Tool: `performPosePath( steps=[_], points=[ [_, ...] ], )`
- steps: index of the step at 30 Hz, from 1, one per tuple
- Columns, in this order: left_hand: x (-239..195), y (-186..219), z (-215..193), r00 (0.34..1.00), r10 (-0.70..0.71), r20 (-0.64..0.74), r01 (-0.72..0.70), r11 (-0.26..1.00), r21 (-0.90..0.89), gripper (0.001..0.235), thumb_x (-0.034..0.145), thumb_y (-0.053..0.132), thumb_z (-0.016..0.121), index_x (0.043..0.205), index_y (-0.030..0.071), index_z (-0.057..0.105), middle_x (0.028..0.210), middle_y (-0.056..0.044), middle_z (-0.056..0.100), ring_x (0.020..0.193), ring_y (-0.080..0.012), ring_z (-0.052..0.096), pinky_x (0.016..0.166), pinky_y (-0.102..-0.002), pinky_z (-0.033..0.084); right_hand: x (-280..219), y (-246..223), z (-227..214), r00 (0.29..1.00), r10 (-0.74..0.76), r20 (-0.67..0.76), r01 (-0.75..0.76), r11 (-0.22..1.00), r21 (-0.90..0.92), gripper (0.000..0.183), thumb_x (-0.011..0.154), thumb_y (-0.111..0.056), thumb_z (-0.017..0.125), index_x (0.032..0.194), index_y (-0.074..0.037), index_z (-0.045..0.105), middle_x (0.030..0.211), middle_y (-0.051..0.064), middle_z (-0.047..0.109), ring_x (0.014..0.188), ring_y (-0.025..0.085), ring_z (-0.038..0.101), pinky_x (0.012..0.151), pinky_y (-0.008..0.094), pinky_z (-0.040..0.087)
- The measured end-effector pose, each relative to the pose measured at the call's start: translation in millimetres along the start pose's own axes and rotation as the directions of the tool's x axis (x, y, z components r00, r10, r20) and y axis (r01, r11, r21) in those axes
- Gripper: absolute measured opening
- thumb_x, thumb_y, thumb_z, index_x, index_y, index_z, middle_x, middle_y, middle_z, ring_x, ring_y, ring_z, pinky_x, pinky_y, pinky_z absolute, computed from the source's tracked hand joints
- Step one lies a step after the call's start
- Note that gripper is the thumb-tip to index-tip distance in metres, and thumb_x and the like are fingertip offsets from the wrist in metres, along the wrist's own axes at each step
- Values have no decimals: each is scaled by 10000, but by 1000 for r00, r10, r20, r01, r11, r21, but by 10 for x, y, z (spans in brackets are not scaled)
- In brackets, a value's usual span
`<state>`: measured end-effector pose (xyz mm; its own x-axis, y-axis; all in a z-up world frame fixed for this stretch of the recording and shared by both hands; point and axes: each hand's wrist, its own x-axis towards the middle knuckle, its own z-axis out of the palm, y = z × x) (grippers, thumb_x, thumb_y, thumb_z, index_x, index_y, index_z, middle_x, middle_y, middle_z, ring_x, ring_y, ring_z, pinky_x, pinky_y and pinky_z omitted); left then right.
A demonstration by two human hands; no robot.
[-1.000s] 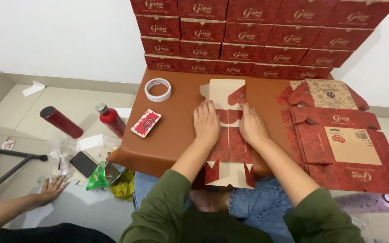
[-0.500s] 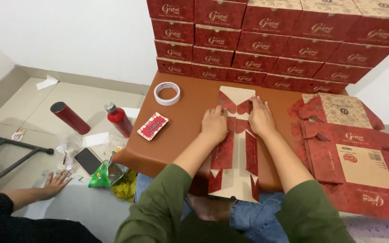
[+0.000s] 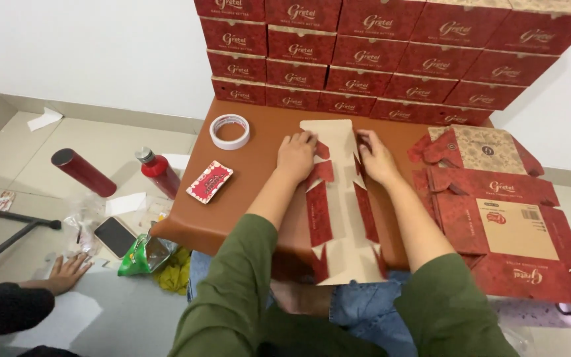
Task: Assembling small cardboard boxes from flat templates by folding and tucking flaps at a steady pace.
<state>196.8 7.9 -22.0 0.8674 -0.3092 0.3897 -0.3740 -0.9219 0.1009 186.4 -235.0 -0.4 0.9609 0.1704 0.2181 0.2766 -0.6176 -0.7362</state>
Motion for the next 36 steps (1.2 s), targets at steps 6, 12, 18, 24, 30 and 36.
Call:
performPosePath(
  steps=[6,12,18,24,30,36],
  points=[
    [-359,38,-393,980,-156,125,128,969,211,427,1024,343,502,1359,95,594,1243,-72,595,1120,-229,530,945,-382,342,-685,-918,-1085,991,77,111,-74,997,-35,388,1048,-173,486,1427,-107,536,1381,310,555,1333,468,476,1112,596,369],
    [-1150,123,-402,971,-142,-194,191,947,258,475,898,298,636,1202,-66,643,1111,-155,577,941,-291,511,888,-365,374,-2101,-1592,-1517,982,180,-54,-187,962,-200,571,879,-303,600,1407,-91,547,1473,120,533,1228,278,539,925,392,460],
    [-1750,455,-867,955,-232,-184,285,885,367,500,891,297,637,1180,-110,632,1064,-165,576,870,-267,501,832,-341,379,-2727,-990,-1130,925,376,-61,-378,887,-267,886,652,-409,834,1410,-45,553,1228,111,633,1035,251,662,832,378,552],
    [-1855,648,-1301,933,-340,-118,360,894,268,436,961,323,574,1153,-66,619,984,-115,523,842,-274,470,760,-405,347,-2708,-784,-873,943,123,-309,-188,964,-190,183,908,-166,772,1087,-128,777,1005,98,725,912,355,718,792,425,577],
    [-1591,1004,-1911,998,-9,-63,-7,967,-253,427,978,212,554,1354,15,589,1173,-173,619,1073,-337,562,955,-462,339,-2651,-936,-859,948,-103,-302,19,963,-270,165,891,-117,770,1009,-232,777,1052,-2,708,1020,275,667,922,401,511],
    [-1307,1274,-1438,965,250,76,-210,915,-344,391,932,325,620,1249,96,636,1020,-82,702,999,-253,632,988,-483,309,-2560,-1098,-671,908,-313,-279,174,887,-428,157,893,-105,742,993,-224,764,938,-11,675,920,243,640,860,373,470]
  ],
)
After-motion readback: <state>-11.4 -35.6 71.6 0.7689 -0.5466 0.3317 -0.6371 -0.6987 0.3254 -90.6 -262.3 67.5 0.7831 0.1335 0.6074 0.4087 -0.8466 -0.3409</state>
